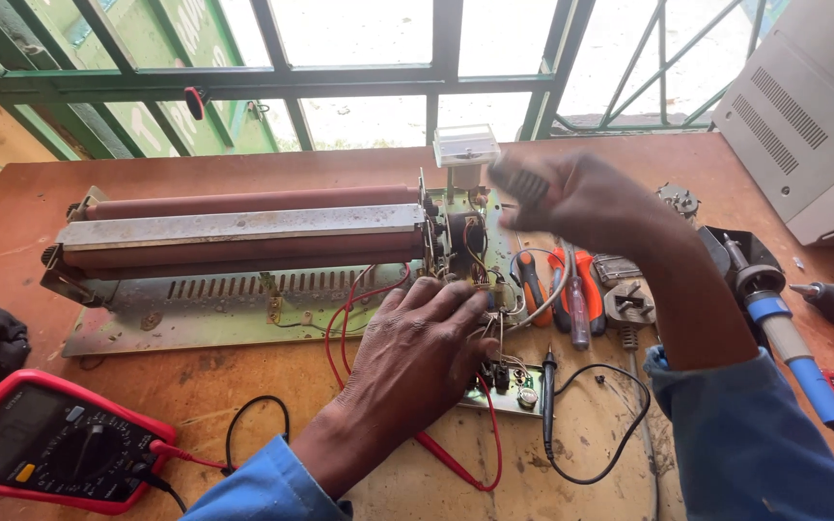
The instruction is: The person uses a screwdriver to remove screws from a small transparent plastic box attached to a circuit board. They then detach the box and proceed to unscrew and remove the circuit board from the main metal chassis of the device. Finally, the person holds the detached circuit board in their hands.
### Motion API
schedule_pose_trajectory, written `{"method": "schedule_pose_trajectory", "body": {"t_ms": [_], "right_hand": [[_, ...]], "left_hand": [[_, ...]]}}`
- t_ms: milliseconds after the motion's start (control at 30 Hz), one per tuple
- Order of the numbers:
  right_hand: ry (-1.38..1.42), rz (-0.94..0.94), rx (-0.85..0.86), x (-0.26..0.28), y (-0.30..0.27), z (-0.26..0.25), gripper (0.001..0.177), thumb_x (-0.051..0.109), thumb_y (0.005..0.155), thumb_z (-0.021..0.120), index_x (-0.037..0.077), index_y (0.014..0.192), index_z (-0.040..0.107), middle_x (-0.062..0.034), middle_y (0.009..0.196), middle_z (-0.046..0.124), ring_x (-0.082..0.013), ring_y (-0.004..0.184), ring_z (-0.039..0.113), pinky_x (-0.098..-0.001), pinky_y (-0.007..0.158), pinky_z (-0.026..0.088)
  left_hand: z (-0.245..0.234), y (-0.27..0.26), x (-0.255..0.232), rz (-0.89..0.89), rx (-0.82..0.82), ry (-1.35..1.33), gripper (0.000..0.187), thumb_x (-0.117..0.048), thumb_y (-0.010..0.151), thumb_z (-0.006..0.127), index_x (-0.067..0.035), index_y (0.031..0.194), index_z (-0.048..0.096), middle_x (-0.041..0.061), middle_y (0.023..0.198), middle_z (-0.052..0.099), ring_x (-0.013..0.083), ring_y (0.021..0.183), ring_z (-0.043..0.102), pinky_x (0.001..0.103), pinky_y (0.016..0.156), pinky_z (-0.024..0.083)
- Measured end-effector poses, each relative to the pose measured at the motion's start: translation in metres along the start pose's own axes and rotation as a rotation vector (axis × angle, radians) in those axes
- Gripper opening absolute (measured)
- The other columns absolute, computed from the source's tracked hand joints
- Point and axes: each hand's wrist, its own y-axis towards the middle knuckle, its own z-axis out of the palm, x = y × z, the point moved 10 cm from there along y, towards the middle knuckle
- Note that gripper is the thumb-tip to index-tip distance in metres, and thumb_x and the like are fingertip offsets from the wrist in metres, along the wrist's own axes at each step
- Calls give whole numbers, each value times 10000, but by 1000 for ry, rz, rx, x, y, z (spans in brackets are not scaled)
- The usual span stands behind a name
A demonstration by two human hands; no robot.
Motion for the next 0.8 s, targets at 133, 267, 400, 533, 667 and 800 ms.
{"method": "schedule_pose_trajectory", "body": {"t_ms": [133, 267, 400, 533, 667, 800], "right_hand": [[-220, 55, 198, -7, -14, 46, 163, 202, 870, 825, 47, 885, 776, -88, 699, 685, -185, 570, 509, -324, 551, 409], [-311, -79, 150, -15, -10, 63, 174, 118, 841, 748, 93, 693, 658, -39, 623, 645, -150, 539, 531, -323, 498, 408], [-233, -192, 112, -20, -8, 68, 226, 248, 805, 887, 106, 755, 718, -2, 646, 648, -111, 609, 524, -309, 544, 407], [-127, -287, 41, -22, -7, 66, 269, 200, 742, 867, 115, 990, 809, -13, 812, 759, -120, 720, 637, -290, 639, 490], [-51, -341, 8, -21, -5, 65, 359, 190, 722, 887, 95, 1055, 793, -5, 873, 746, -106, 766, 648, -263, 670, 501], [14, -351, 21, -21, -5, 64, 293, 87, 706, 867, 73, 976, 754, -33, 867, 734, -134, 728, 675, -281, 623, 510]], "left_hand": [[6, -7, 10, -24, -33, 59, 288, -360, 956, 638, -98, 1067, 683, 83, 1117, 668, 321, 937, 577, 468, 785, 462], [3, -13, 13, -3, -71, -14, 225, -288, 963, 641, -65, 987, 664, 103, 1086, 676, 332, 912, 576, 460, 772, 471], [1, -16, 14, -8, -116, -19, 262, -292, 970, 627, -36, 995, 676, 120, 1081, 679, 338, 938, 574, 472, 799, 469], [7, -17, 18, -34, -114, -71, 277, -279, 952, 636, -13, 1024, 671, 148, 1203, 694, 348, 990, 575, 478, 813, 493], [6, -16, 21, -32, -111, -112, 247, -256, 957, 631, -10, 973, 649, 143, 1161, 709, 351, 951, 567, 475, 805, 498], [8, -14, 22, -28, -101, -114, 241, -255, 951, 646, -15, 935, 650, 159, 1130, 714, 351, 931, 562, 473, 838, 486]]}}
